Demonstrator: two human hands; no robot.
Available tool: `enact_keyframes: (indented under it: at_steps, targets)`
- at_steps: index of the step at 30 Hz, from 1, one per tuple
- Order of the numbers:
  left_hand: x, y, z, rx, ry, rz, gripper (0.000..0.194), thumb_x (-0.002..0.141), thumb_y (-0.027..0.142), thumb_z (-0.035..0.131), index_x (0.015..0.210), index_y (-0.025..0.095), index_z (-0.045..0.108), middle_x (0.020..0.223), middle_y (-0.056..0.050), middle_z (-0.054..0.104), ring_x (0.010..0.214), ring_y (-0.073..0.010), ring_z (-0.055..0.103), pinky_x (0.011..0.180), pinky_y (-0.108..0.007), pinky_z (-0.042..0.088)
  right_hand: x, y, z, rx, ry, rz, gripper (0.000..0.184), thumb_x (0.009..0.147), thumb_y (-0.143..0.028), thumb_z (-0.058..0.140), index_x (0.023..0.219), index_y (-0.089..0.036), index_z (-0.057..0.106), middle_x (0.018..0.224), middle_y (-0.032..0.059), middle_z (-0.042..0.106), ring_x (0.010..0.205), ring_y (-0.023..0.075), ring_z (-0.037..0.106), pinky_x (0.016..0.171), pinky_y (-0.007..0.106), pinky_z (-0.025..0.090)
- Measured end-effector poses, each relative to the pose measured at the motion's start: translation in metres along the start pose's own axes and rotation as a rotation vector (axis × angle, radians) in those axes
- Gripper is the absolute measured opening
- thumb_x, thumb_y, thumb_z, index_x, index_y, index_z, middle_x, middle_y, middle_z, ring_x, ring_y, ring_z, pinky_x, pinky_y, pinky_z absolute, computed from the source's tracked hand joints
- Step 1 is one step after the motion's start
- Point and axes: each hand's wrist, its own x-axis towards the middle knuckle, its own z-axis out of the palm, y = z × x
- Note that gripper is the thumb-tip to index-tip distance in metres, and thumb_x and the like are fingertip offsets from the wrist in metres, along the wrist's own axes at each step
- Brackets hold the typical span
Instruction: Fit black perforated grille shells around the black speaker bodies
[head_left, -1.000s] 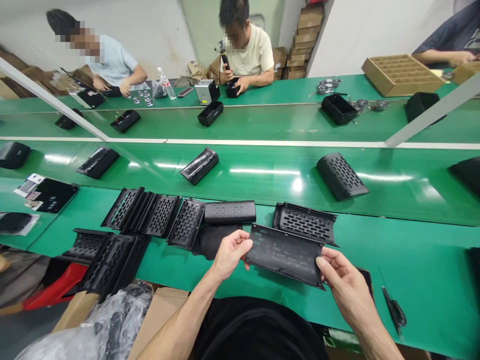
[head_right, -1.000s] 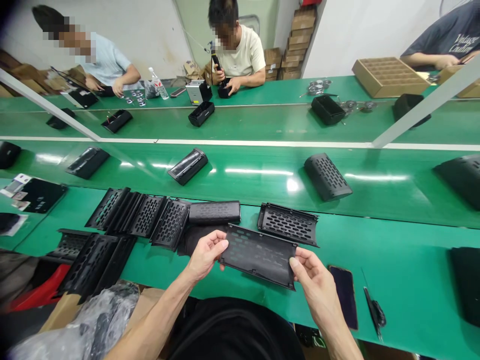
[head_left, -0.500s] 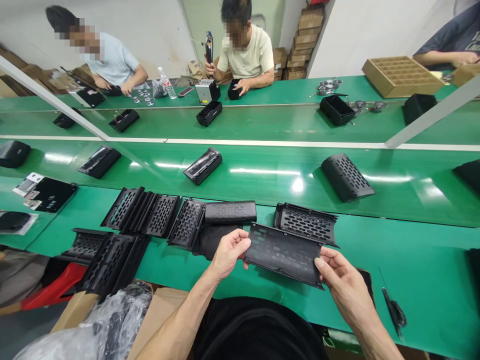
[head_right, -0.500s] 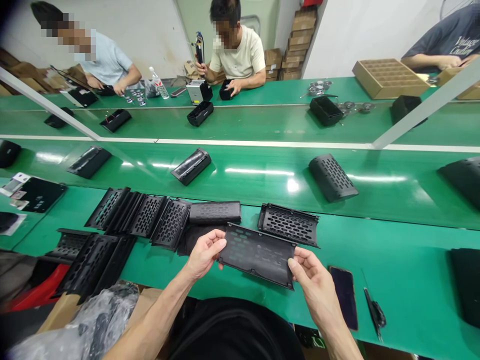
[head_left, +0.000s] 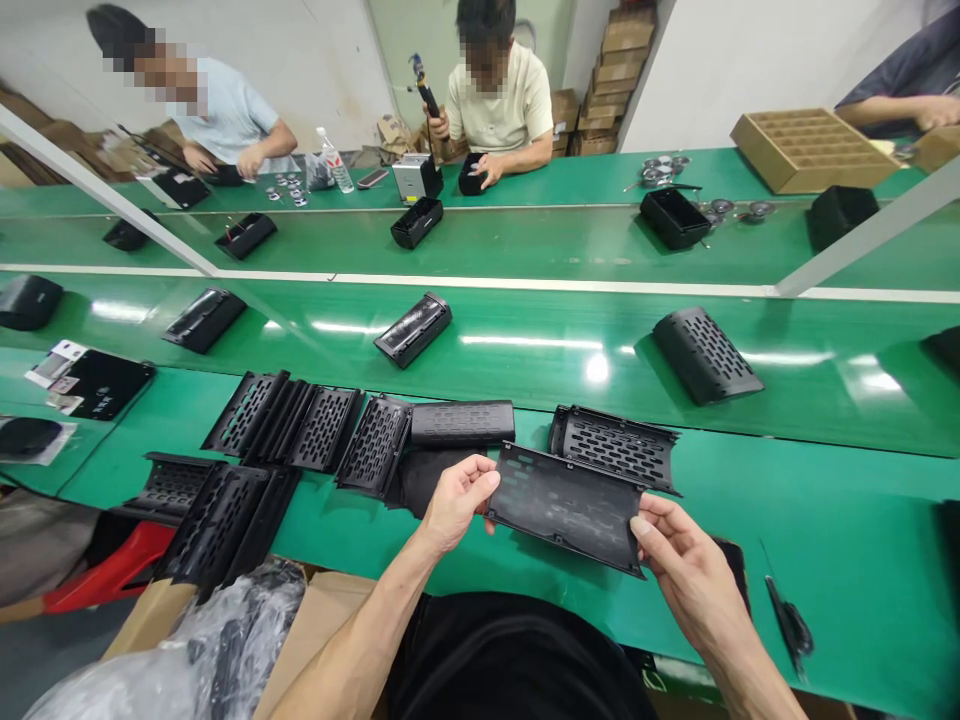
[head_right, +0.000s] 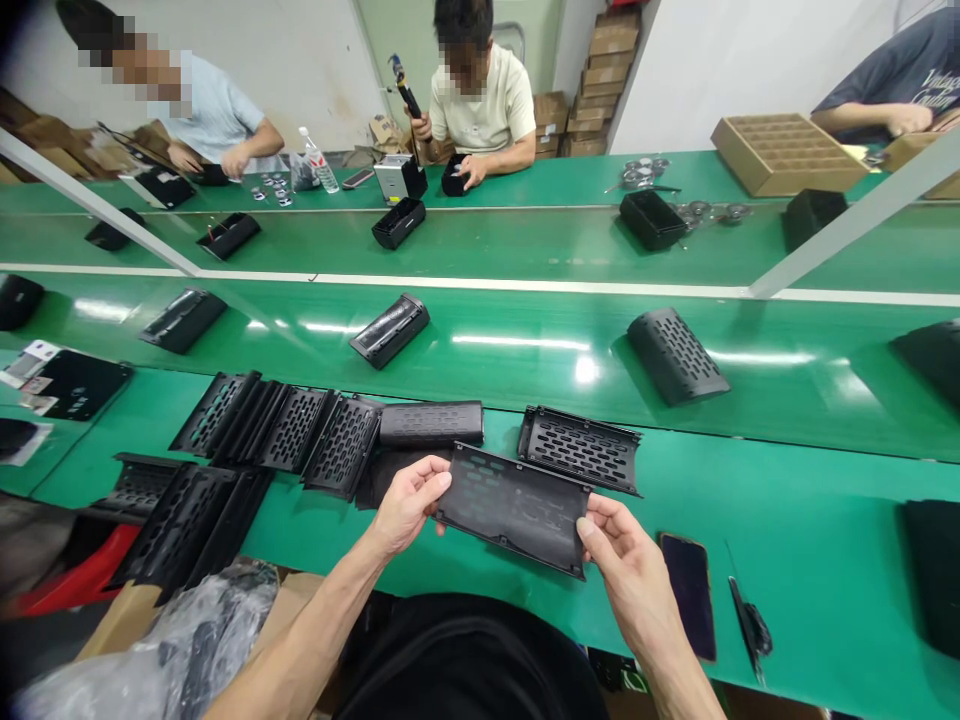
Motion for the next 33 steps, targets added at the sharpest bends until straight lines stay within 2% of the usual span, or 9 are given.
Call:
enact_keyframes:
  at_steps: [6, 13, 22, 27, 29, 31, 33]
  targets:
    - [-0.001, 0.004, -0.002, -0.007, -0.032, 0.029, 0.041, 0.083, 0.048, 0.082, 0.1, 0.014, 0.068, 0.075, 0.0, 0.065, 0.051, -0.0097, 0.058, 0.038, -0.021, 0.052, -0.001, -0.003, 0.003, 0.026, -0.023, -0.026, 0.044, 0.083, -0.05, 0.087, 0.115, -0.025, 0.07, 0.092, 0.0009, 0.062, 0.079, 0.0157, 0.052, 0.066, 0.022, 0.049]
    - [-0.002, 0.012, -0.002, -0.002, -0.028, 0.032, 0.042, 0.081, 0.049, 0.083, 0.099, 0.014, 0.068, 0.073, 0.001, 0.064, 0.049, -0.0094, 0.057, 0.037, -0.021, 0.052, -0.004, -0.012, 0.008, 0.036, -0.007, -0.034, 0.045, 0.08, -0.051, 0.088, 0.112, -0.024, 0.071, 0.088, 0.001, 0.062, 0.076, 0.0159, 0.052, 0.065, 0.024, 0.049]
    - [0.0, 0.009, -0.001, -0.05, -0.039, 0.023, 0.041, 0.081, 0.048, 0.084, 0.098, 0.014, 0.068, 0.071, 0.002, 0.063, 0.048, -0.0085, 0.056, 0.037, -0.02, 0.051, -0.002, -0.006, 0.007, 0.017, -0.004, -0.006, 0.05, 0.08, -0.051, 0.088, 0.117, -0.024, 0.069, 0.094, 0.0006, 0.065, 0.08, 0.0153, 0.054, 0.066, 0.022, 0.049]
    - [0.003, 0.009, -0.004, -0.113, -0.023, 0.015, 0.04, 0.082, 0.047, 0.084, 0.098, 0.014, 0.068, 0.069, 0.002, 0.063, 0.045, -0.0086, 0.055, 0.037, -0.02, 0.049, -0.003, -0.015, 0.014, 0.136, 0.023, 0.065, 0.048, 0.078, -0.049, 0.091, 0.113, -0.024, 0.071, 0.076, -0.0031, 0.061, 0.069, 0.0123, 0.052, 0.061, 0.018, 0.048]
    - [0.002, 0.011, -0.003, -0.211, -0.061, 0.042, 0.043, 0.086, 0.053, 0.078, 0.101, 0.014, 0.069, 0.07, 0.0, 0.064, 0.046, -0.0096, 0.056, 0.039, -0.021, 0.049, -0.002, -0.02, 0.019, 0.235, 0.014, 0.099, 0.046, 0.076, -0.047, 0.093, 0.112, -0.025, 0.072, 0.076, -0.0029, 0.063, 0.065, 0.0121, 0.053, 0.059, 0.019, 0.049]
    - [-0.001, 0.012, 0.0, -0.364, -0.121, 0.116, 0.054, 0.086, 0.062, 0.075, 0.112, 0.015, 0.07, 0.085, -0.006, 0.071, 0.061, -0.0141, 0.065, 0.051, -0.024, 0.055, 0.003, -0.025, 0.028, 0.335, -0.017, 0.133, 0.048, 0.072, -0.044, 0.096, 0.111, -0.027, 0.073, 0.084, -0.001, 0.069, 0.067, 0.0135, 0.059, 0.059, 0.02, 0.053]
    - [-0.002, 0.011, 0.007, -0.505, -0.171, 0.21, 0.07, 0.075, 0.066, 0.084, 0.126, 0.021, 0.068, 0.113, -0.01, 0.074, 0.093, -0.0226, 0.072, 0.076, -0.032, 0.061, 0.011, -0.027, 0.044, 0.404, -0.033, 0.181, 0.054, 0.062, -0.039, 0.101, 0.108, -0.029, 0.075, 0.087, -0.0001, 0.073, 0.068, 0.0155, 0.065, 0.059, 0.022, 0.057]
